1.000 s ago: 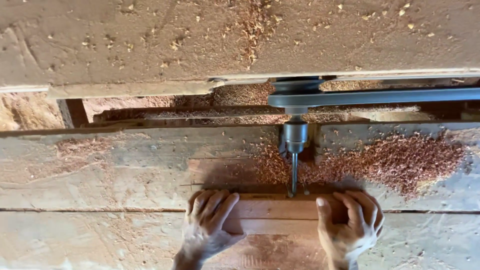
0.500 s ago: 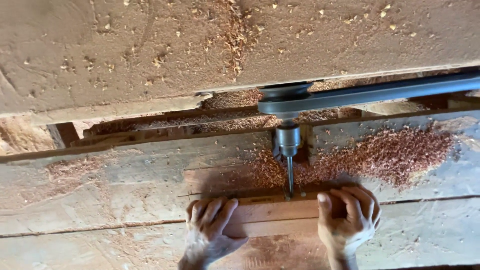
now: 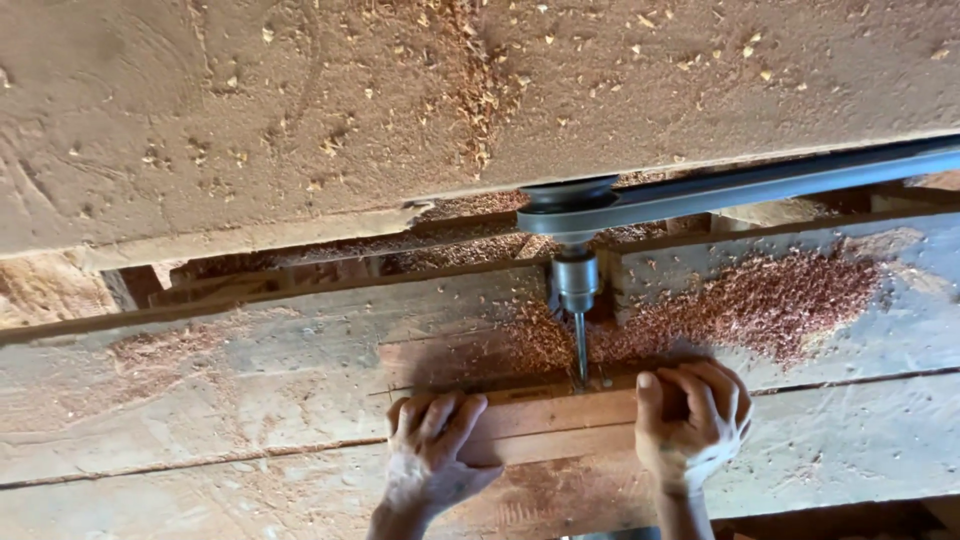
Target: The person uses a mortising machine to cut slots in wooden planks.
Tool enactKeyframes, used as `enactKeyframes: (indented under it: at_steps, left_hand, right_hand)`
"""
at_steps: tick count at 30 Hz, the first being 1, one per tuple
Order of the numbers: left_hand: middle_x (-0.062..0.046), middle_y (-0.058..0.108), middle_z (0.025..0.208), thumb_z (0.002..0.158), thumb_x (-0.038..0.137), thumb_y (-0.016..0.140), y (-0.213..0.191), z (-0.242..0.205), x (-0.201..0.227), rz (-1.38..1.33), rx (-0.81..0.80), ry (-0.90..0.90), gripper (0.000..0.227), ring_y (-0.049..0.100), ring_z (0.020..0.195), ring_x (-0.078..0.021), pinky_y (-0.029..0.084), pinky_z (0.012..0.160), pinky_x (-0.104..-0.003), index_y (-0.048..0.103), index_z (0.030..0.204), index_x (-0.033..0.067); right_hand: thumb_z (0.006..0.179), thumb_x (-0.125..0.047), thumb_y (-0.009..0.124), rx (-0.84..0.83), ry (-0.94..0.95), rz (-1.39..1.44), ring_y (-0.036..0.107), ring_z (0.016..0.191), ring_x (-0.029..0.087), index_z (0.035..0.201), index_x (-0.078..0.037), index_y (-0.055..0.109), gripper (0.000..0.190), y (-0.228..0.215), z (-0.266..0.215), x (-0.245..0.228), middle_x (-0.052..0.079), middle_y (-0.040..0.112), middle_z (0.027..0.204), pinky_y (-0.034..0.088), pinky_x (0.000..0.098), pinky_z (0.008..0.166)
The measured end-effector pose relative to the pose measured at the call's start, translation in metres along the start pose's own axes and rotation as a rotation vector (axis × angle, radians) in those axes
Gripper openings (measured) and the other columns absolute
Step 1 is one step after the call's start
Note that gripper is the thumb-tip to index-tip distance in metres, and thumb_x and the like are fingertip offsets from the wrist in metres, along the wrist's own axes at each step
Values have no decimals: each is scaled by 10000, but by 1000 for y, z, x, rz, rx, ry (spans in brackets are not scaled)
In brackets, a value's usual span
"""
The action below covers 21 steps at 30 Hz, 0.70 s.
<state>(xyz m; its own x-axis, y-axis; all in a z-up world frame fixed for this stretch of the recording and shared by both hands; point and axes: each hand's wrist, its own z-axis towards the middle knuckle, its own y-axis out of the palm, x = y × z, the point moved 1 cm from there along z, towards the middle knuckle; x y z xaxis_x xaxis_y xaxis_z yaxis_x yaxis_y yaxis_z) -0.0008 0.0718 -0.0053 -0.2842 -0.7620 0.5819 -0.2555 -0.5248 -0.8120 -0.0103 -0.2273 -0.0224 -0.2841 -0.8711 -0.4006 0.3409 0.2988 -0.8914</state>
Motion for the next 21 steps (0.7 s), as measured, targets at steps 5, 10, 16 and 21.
enactKeyframes:
  at_steps: [5,10,16,21]
  left_hand:
    - [-37,566,1170,518,430,917,-1,-1,-4,4,-5,1,792,526,1095,-256,415,946,-492,665,1219,163]
    - [-52,558,1162,467,430,910,-7,7,-2,1,-3,7,833,519,1090,-278,407,933,-511,657,1214,163]
    - [-44,568,1180,471,417,922,-14,14,-1,7,-31,5,833,520,1086,-272,404,931,-510,654,1217,162]
    - [-38,590,1186,462,419,919,-16,16,-2,-1,-58,-8,846,534,1083,-266,409,926,-499,664,1226,164]
  right_hand:
    - [981,-503,723,17,4,-1,610,1151,232,900,-152,702,360,6,-6,9,30,695,1098,478,388,1038]
    - [966,-514,716,32,1,-16,621,1126,215,908,-148,705,371,9,-10,15,23,701,1102,472,388,1048]
    - [1000,-497,705,27,22,10,611,1144,230,926,-149,708,356,9,-9,12,35,701,1122,471,394,1050]
    - [1005,-481,701,28,40,-10,609,1152,229,923,-151,708,340,11,-9,12,23,703,1104,453,395,1067]
